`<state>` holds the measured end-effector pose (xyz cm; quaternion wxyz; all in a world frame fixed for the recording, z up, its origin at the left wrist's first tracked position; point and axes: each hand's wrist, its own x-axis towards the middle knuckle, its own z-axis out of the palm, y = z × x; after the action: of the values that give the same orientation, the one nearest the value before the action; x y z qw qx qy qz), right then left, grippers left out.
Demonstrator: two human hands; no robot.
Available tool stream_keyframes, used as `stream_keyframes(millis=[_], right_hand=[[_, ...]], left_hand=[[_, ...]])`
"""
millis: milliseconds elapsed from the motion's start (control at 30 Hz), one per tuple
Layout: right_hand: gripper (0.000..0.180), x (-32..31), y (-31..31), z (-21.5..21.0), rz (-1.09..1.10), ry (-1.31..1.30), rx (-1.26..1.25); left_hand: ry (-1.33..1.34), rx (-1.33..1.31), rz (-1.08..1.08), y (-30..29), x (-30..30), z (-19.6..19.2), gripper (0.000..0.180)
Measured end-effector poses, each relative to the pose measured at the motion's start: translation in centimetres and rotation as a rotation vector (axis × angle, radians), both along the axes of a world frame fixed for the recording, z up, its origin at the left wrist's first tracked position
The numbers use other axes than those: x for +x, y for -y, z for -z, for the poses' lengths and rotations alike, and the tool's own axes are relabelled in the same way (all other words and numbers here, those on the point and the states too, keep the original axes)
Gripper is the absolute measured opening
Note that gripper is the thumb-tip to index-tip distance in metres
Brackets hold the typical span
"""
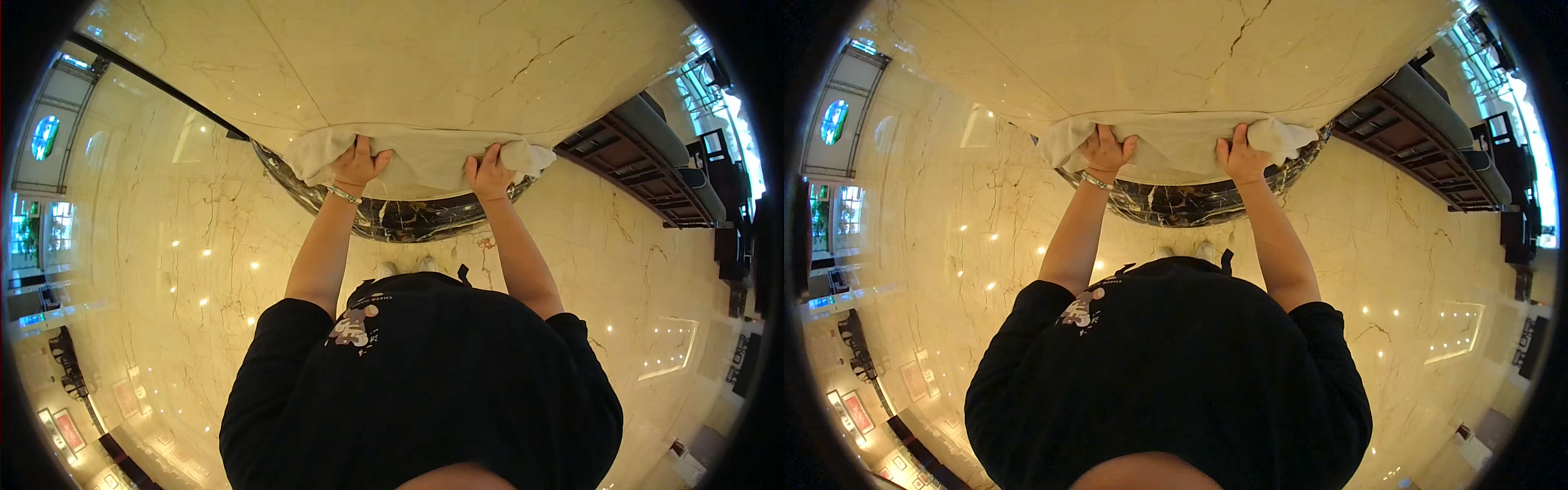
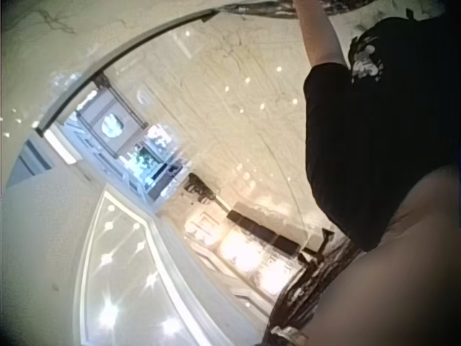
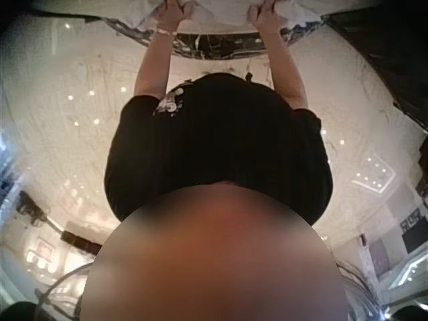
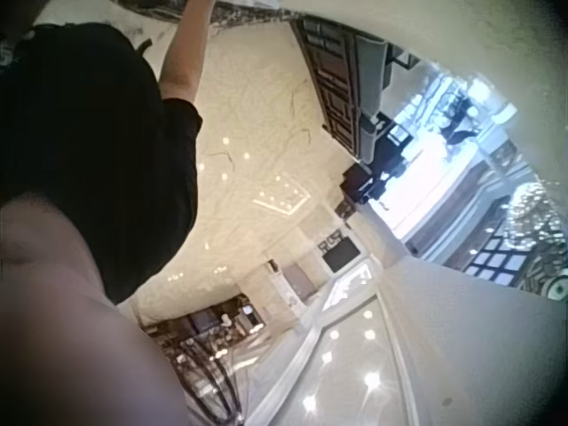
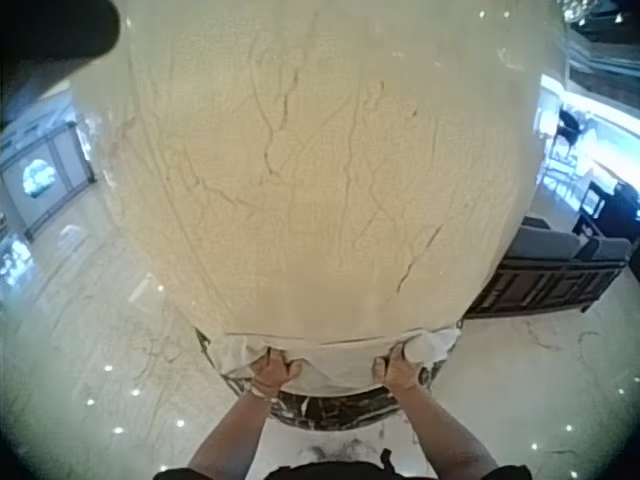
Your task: The recorder is cleaning a large marble pillar with a grey cloth in a lobby.
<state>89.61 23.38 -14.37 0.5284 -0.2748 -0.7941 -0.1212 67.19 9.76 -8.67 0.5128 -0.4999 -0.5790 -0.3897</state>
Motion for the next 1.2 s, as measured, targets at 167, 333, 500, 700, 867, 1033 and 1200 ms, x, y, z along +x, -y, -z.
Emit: stream_keyframes(millis=[167,333,500,700,867,1033,1200], right_hand=[[0.060,0.0,1.7,-2.2,-0.002,0.107,-0.055],[0.061,-0.2,1.0,-11.1,0.022,-0.010,0.020],[0.062,-1.9,0.1,-17.5,-0.067,-0.177,0.045],[0.069,-2.5,-0.1,-14.7,0.002,-0.144,0.081],[0.067,-2.0,0.2,-6.0,-0.025,-0.089,0.017],[0.065,-1.3,0.7,0.3,0.029,0.037,-0.004],[0.063,-0.7,1.6,-0.7,0.078,0.117,-0.079]], left_hand=[[0.032,-0.181,-0.021,1.5,-0.4,-0.2,0.057],[0.050,-0.131,-0.080,0.8,0.5,-6.2,0.055],[0.005,0.088,-0.018,-1.1,0.4,-15.0,0.059],[-0.025,0.101,-0.044,-1.2,0.5,-12.9,0.061],[0.008,-0.079,-0.097,0.3,-0.7,-0.8,0.065],[0.117,-0.223,-0.065,1.3,0.2,5.2,0.072],[0.101,-0.207,-0.044,1.5,1.3,3.7,0.076]])
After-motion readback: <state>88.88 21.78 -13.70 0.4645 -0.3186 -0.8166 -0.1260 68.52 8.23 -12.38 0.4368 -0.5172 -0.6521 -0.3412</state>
